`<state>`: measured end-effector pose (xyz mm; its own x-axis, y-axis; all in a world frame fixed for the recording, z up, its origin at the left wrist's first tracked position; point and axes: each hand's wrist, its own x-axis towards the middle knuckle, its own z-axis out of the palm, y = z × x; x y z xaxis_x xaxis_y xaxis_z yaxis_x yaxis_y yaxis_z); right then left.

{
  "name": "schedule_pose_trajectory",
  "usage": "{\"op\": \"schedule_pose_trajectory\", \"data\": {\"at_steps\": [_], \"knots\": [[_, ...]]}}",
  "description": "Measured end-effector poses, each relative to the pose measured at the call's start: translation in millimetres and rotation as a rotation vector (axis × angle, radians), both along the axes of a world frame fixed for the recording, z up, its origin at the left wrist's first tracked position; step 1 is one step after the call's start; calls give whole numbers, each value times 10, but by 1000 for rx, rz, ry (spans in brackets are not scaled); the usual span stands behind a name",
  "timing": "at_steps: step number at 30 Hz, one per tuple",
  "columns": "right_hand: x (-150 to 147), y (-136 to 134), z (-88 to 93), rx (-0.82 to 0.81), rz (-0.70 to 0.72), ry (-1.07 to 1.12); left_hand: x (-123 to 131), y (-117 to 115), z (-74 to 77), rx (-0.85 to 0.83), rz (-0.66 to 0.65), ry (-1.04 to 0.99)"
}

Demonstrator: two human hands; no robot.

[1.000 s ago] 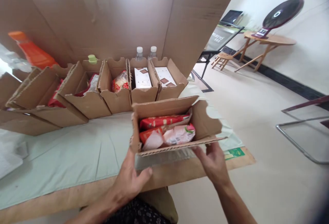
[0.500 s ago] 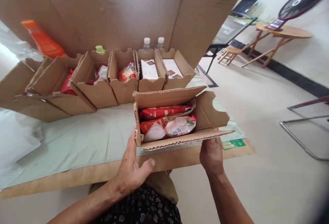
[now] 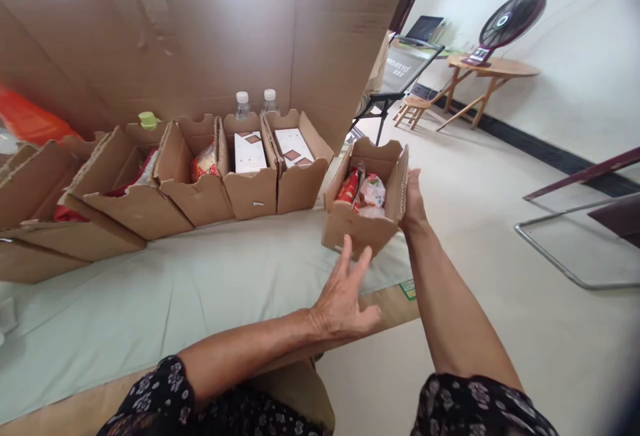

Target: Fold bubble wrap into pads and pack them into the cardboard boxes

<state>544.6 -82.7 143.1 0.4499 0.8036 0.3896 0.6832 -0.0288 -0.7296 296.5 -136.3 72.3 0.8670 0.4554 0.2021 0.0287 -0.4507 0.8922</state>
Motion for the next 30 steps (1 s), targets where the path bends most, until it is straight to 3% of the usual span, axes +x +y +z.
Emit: {"op": "schedule_pose_trajectory", "data": {"at_steps": [3, 8, 11, 14, 22, 26, 30], "knots": [[3, -231, -120, 43, 9, 190, -148, 116, -94, 104, -76, 5], [-188, -899, -698, 43, 90, 425, -836, 587, -237, 334, 275, 102], [-311, -1003, -925, -104, 31, 416, -1085, 820, -329, 444, 361, 219], [-271, -835, -912, -137, -16, 408, -1125, 874, -406, 499, 308, 296], [255, -27, -559, -125, 122, 449, -1074, 840, -448, 541, 263, 322], [292, 359, -542, -139, 144, 437, -1073, 847, -449, 514, 268, 321], [240, 576, -572, -126, 155, 427, -1065, 850, -447, 487, 254, 314]]}}
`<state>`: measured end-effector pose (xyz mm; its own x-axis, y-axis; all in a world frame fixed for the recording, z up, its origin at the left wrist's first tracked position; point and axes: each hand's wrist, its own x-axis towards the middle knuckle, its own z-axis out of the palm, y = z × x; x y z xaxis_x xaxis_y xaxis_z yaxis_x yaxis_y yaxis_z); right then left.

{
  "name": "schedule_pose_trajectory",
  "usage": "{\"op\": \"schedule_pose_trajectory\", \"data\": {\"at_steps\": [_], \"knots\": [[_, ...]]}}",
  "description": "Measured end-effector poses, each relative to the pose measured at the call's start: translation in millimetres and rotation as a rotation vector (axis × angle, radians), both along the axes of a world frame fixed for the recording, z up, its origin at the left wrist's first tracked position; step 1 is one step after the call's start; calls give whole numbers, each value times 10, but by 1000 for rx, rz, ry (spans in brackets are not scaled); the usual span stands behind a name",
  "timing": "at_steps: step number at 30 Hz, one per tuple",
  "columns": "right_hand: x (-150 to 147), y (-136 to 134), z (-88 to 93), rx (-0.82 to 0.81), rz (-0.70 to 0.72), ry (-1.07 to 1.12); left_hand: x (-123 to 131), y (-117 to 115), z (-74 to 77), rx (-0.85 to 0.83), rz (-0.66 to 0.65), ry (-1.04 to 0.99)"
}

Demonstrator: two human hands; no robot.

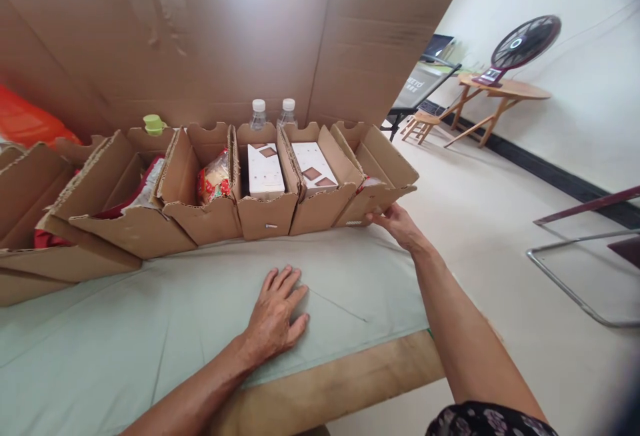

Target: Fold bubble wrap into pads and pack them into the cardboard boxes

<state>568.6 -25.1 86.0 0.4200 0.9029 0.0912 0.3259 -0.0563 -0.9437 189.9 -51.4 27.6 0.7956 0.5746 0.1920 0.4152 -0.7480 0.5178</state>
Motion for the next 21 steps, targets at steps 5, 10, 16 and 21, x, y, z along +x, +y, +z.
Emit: {"op": "schedule_pose_trajectory", "data": {"at_steps": [5, 10, 16, 21], "knots": [[-56, -75, 42, -8, -52, -49, 7, -1, -25, 23, 16, -12], [-527, -335, 440, 311, -392, -203, 7, 4, -53, 33, 11, -40], [-1377, -3, 934, -19, 74, -718, 2, 22, -95, 2, 14, -83], [-1502, 92, 903, -67, -61, -893, 3, 76, -165, -94, 109, -293]]}}
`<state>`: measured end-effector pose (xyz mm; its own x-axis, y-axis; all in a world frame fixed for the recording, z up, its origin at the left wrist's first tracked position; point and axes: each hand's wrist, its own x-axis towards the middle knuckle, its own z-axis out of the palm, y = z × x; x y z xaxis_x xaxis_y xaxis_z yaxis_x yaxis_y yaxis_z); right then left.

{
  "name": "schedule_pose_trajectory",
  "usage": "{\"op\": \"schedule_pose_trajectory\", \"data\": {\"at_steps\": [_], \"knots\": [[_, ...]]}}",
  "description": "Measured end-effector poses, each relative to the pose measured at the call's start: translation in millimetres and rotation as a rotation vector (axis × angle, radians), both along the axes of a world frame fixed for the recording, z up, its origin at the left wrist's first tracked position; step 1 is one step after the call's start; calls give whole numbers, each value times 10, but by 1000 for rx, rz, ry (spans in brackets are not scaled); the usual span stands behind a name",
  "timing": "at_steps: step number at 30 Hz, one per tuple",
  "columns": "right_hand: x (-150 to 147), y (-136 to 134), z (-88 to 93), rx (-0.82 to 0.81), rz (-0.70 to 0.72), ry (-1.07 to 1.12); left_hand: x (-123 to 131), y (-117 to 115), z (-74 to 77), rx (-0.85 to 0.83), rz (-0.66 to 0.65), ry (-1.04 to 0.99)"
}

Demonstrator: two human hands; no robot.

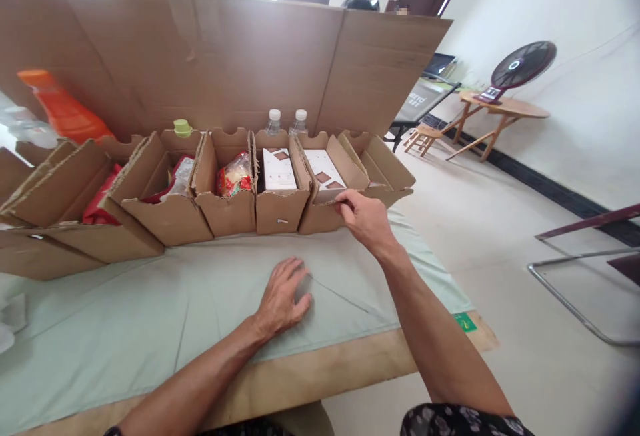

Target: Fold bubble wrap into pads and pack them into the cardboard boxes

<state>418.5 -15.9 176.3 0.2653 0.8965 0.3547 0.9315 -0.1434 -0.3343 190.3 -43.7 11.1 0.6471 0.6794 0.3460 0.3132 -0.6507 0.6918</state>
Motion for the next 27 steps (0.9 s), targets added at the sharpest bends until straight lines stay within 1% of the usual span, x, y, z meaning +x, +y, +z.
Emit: {"op": "schedule_pose_trajectory", "data": {"at_steps": [1, 3, 5, 7, 9, 10, 11, 13, 15, 16, 18, 20, 21, 23, 24, 27], "knots": [[-18, -106, -23, 22, 6, 8, -4, 23, -1, -50, 62, -72], [-73, -447, -60, 58, 29, 28, -22, 76, 23, -154, 199, -206], [-139, -924, -78, 118, 67, 36, -52, 122, 87, -214, 297, -299], [-183, -1473, -86, 189, 120, 30, -91, 132, 185, -236, 329, -356], [-187, -2023, -110, 218, 154, 35, -129, 89, 303, -267, 304, -391], [-174, -2279, -138, 222, 137, 49, -141, 47, 365, -293, 274, -405], [-156, -2513, -181, 240, 81, 79, -145, -4, 427, -323, 235, -419], [-127, -2893, -316, 326, -84, 207, -121, -115, 538, -376, 145, -452], [-133, -3135, -506, 413, -237, 397, -59, -207, 627, -431, 51, -467], [-155, -3202, -610, 417, -278, 491, -22, -240, 663, -462, 9, -462], [-233, -3235, -805, 322, -307, 614, 32, -290, 722, -521, -42, -439], [-333, -3154, -937, 225, -340, 624, 19, -348, 770, -554, -31, -438], [-384, -3079, -969, 209, -357, 598, -24, -390, 788, -557, -8, -448], [-476, -2869, -964, 213, -362, 535, -189, -505, 808, -543, 59, -482], [-518, -2736, -934, 209, -335, 515, -305, -569, 810, -533, 101, -497], [-641, -2223, -801, 163, -161, 532, -724, -700, 791, -499, 290, -521]]}}
